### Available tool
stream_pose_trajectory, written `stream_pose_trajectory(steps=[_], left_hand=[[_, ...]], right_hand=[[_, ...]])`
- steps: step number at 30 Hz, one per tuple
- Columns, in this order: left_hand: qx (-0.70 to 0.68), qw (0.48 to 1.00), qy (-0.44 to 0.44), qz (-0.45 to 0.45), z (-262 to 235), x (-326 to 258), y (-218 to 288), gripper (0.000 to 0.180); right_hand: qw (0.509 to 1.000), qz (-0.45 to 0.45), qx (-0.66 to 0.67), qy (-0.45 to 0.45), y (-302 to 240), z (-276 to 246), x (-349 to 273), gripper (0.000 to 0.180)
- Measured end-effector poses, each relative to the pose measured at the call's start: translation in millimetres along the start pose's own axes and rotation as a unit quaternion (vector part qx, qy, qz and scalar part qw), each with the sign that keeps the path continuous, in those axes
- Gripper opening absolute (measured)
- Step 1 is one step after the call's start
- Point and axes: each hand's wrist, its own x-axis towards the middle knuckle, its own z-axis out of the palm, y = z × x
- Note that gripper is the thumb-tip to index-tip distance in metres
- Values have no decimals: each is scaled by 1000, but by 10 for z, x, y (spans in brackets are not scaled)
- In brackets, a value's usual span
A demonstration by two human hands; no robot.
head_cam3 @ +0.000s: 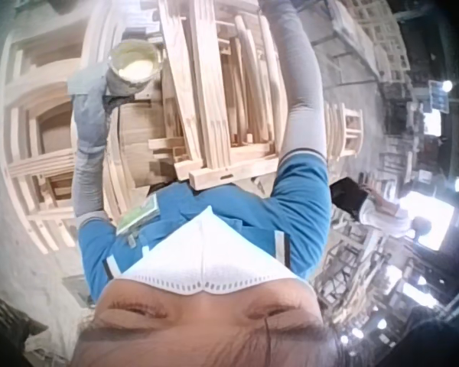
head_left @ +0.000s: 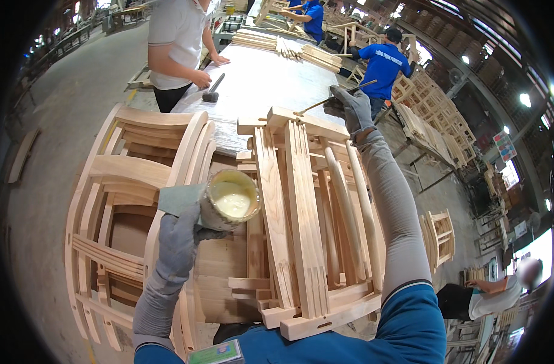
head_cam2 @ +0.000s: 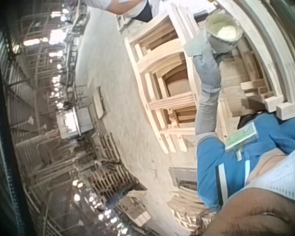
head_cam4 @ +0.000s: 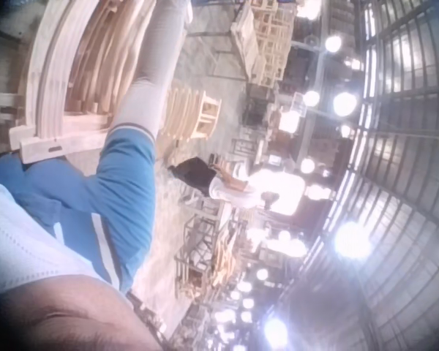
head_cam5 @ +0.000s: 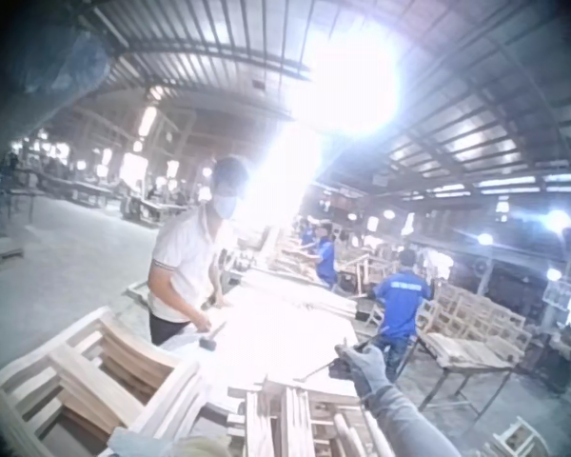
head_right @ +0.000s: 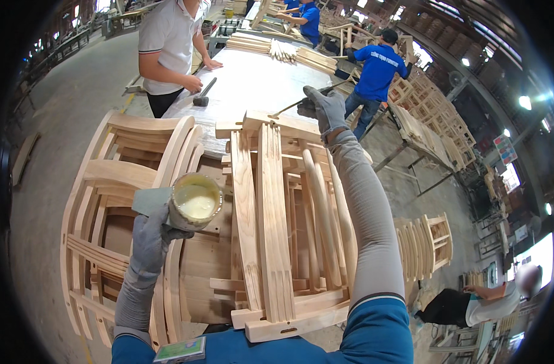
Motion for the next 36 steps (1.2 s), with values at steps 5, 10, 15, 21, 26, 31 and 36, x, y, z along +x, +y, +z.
stream_pose_trajectory(steps=[5, 10, 15, 21, 26, 31, 36], left_hand=[[-85, 995, 36, -38, -120, -43, 25, 35], [-62, 997, 37, -23, -159, -67, 8, 37], [-60, 996, 57, -28, -176, -113, 44, 36], [-20, 999, 23, -11, -255, -186, 85, 35], [74, 995, -13, 61, -262, -225, 116, 31], [93, 990, -62, 82, -22, -244, 166, 30], [63, 997, -10, 38, 210, -384, 348, 30]], right_hand=[[998, -4, -64, 18, 16, 68, 74, 28], [994, -22, -83, -66, 31, 250, 95, 28], [962, -94, -246, -76, -124, 345, 106, 28], [955, -71, -282, -58, -253, 353, 86, 29], [983, -40, -171, -53, -199, 493, 26, 22], [992, -29, -102, -63, -327, -265, -143, 22], [988, -104, -15, -117, -776, 65, -1227, 20]])
